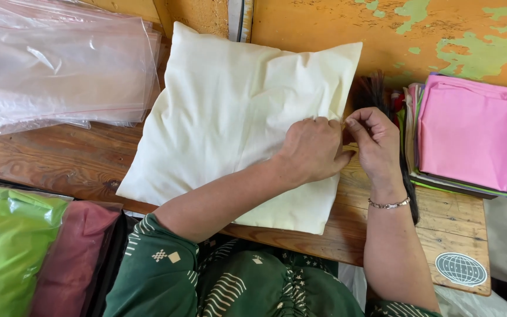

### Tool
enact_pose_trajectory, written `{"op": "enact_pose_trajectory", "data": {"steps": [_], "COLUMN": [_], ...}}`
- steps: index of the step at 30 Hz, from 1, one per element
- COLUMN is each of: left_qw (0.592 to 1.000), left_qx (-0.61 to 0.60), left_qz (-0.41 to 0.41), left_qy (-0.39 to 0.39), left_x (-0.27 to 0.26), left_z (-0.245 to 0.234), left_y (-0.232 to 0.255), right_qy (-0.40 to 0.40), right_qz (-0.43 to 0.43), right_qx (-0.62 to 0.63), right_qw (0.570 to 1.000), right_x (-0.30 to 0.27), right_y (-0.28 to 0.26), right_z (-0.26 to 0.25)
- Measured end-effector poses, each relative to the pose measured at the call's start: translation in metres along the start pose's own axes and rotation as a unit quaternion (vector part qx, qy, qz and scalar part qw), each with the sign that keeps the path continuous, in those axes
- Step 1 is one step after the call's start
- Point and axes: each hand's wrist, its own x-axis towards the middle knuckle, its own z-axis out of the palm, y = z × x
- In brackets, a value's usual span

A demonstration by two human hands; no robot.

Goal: A person is seen stuffing a white pillowcase with fiberfill material, smoothing it out, and then cleaning the finished pillow with a feather duster.

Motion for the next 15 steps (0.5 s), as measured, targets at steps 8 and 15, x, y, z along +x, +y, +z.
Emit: {"op": "enact_pose_trajectory", "data": {"steps": [8, 15], "left_qw": [0.996, 0.98], "left_qx": [0.05, -0.139], "left_qz": [0.015, 0.038], "left_qy": [0.076, -0.137], "left_x": [0.003, -0.016], "left_z": [0.05, -0.007], "left_y": [-0.033, -0.01], "right_qy": [0.001, 0.103], "right_qz": [-0.059, -0.039], "right_qx": [-0.103, -0.093], "right_qw": [0.993, 0.989], "right_x": [-0.001, 0.02], "right_y": [0.001, 0.062], "right_z": [0.008, -0.035]}}
